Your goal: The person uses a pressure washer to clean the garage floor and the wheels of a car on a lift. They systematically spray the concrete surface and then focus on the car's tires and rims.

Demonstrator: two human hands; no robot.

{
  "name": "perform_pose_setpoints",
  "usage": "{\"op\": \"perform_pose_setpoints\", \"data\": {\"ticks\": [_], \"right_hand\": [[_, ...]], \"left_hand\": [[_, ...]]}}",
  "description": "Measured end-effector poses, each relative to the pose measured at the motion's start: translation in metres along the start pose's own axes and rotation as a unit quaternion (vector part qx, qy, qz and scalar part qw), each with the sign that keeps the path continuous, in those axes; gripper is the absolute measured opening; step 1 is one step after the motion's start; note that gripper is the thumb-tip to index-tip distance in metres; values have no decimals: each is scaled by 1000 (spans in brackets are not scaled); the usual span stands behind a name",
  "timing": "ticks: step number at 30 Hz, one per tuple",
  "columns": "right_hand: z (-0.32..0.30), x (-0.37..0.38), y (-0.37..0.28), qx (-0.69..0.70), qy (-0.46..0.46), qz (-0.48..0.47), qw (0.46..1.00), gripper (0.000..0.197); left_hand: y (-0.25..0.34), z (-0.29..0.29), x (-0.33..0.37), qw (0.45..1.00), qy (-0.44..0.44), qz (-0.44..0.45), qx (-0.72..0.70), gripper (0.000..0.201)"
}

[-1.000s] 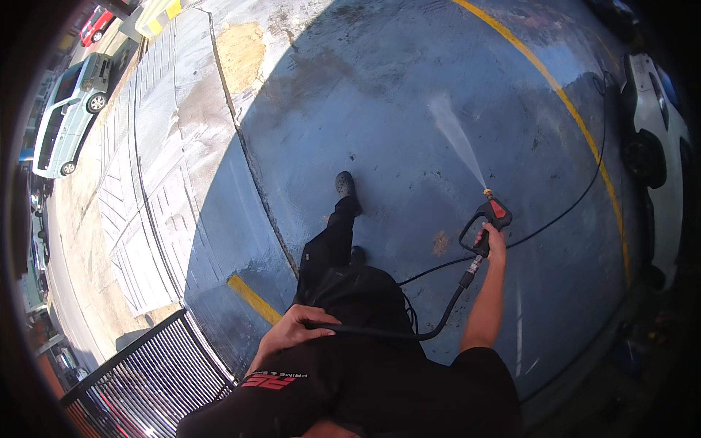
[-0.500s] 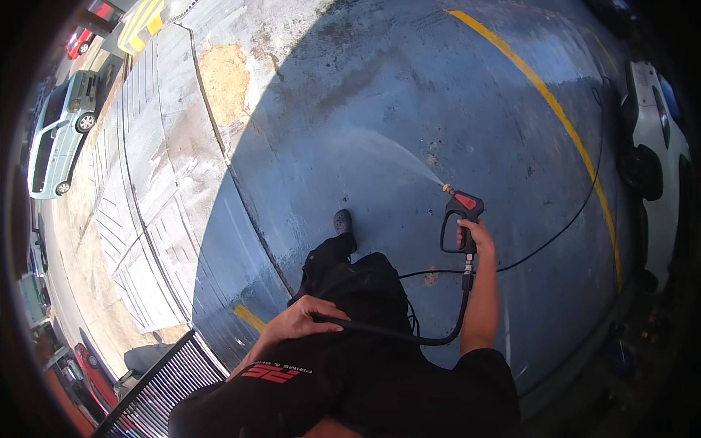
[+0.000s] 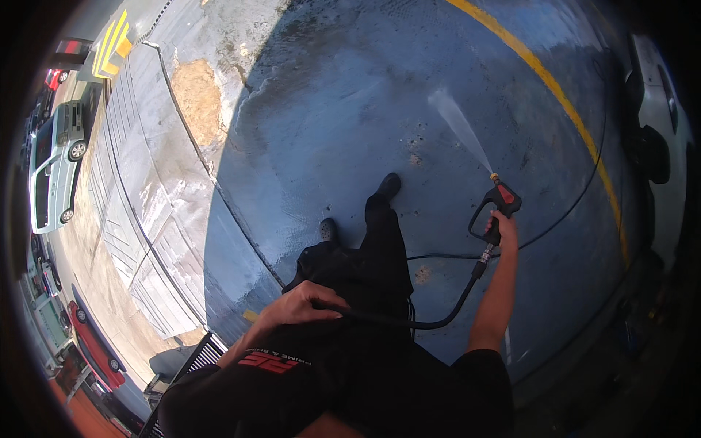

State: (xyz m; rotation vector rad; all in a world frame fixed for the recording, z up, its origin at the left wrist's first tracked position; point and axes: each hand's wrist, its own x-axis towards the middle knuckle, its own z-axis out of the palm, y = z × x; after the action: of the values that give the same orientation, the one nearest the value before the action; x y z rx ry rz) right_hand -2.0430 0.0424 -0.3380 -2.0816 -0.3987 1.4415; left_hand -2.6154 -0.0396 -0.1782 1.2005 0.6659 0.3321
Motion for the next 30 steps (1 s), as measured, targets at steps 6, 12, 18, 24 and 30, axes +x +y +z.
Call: {"op": "perform_pose_setpoints", "data": {"ticks": [6,12,18,24,30], "right_hand": [[4,64,-96,-106,-111,64,986,20],[35,124,-207,-132,-138,9,982,20],[100,191,-308,-101,-162,-67,979,21],[191,231,-410,-276,-230,-39,933,17],[284,260,-514,-238,-217,-60,945,17]], "left_hand": [[71,0,102,999,26,22,-10,28],[125,-20,156,998,54,29,17,29],[149,-47,192,988,146,50,23,29],[167,-118,241,981,180,66,-1,30],[198,-206,265,974,203,103,-16,32]]}}
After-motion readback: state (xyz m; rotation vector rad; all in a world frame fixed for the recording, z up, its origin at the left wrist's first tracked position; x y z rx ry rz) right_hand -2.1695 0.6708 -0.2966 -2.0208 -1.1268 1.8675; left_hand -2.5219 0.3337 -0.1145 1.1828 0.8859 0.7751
